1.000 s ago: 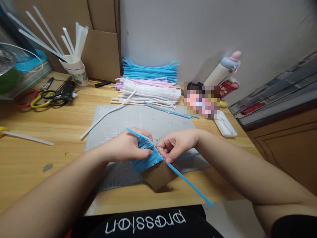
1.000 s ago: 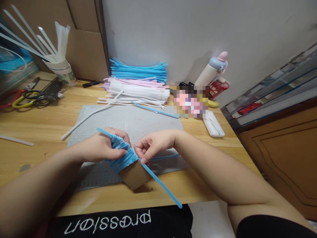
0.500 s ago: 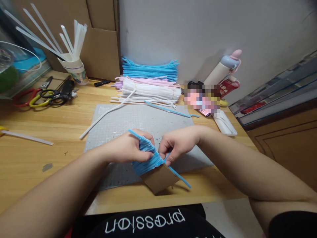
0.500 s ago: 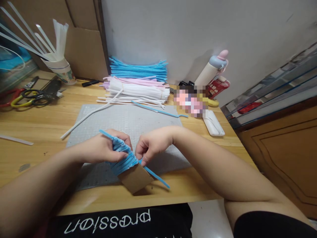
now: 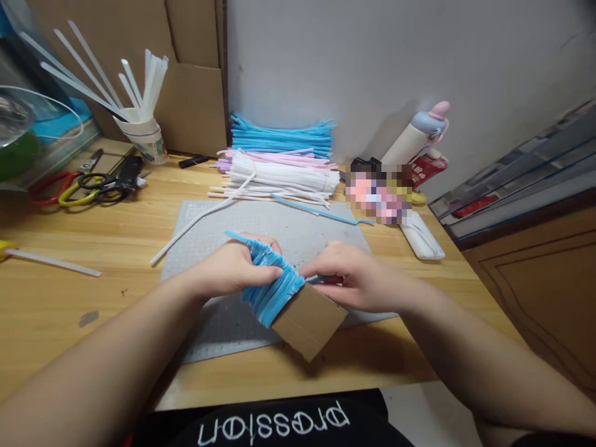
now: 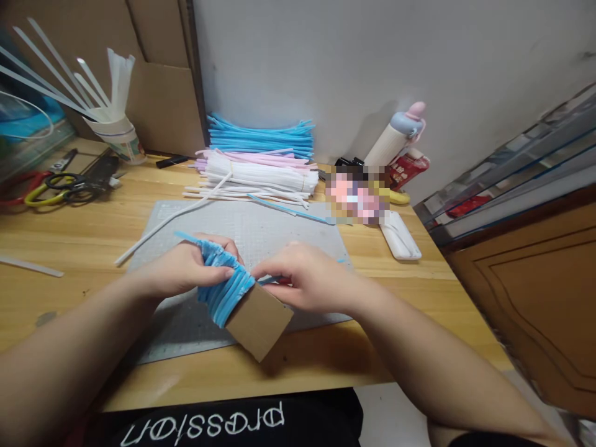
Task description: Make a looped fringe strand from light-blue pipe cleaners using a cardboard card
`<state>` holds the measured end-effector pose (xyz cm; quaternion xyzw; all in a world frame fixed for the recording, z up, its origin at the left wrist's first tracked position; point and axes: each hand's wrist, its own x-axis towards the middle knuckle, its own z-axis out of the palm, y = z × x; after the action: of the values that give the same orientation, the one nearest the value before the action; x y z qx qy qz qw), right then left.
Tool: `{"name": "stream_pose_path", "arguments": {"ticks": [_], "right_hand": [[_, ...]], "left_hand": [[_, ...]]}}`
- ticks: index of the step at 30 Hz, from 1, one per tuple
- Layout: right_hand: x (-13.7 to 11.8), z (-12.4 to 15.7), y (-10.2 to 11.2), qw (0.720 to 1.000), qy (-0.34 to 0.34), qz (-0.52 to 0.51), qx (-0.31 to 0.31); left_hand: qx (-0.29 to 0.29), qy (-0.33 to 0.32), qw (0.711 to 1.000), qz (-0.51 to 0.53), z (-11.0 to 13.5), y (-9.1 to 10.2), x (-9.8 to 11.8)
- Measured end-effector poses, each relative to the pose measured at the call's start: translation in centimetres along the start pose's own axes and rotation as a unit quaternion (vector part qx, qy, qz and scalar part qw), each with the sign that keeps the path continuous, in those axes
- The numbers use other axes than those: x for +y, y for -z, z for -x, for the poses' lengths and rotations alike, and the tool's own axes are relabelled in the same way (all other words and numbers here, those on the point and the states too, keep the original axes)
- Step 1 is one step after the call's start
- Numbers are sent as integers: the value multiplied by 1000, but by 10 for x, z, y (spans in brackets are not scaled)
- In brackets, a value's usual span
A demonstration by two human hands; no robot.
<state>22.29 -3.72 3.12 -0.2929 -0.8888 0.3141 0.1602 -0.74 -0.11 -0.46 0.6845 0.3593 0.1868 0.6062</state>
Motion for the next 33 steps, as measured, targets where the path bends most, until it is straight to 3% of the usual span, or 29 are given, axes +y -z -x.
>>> {"name": "stream_pose_path", "arguments": {"ticks": [6, 14, 18, 24, 30, 33], "right_hand": [[13, 2, -16, 996, 42, -1, 81], [23, 0, -18, 993, 32, -105, 42], [23, -3, -20, 989, 40, -136, 51], [24, -4, -21, 966, -76, -243, 49], [34, -10, -26, 938, -71, -336, 49], [36, -13, -25, 930, -106, -349, 47]], "left_hand": [[-13, 5, 1000, 16, 1, 0, -2], [-23, 1, 1000, 12, 1, 0, -2], [-10, 7, 1000, 7, 0, -2, 1], [24, -1, 1000, -8, 0, -2, 2], [36, 9, 999, 1, -1, 0, 1], [50, 18, 998, 24, -2, 3, 0]]}}
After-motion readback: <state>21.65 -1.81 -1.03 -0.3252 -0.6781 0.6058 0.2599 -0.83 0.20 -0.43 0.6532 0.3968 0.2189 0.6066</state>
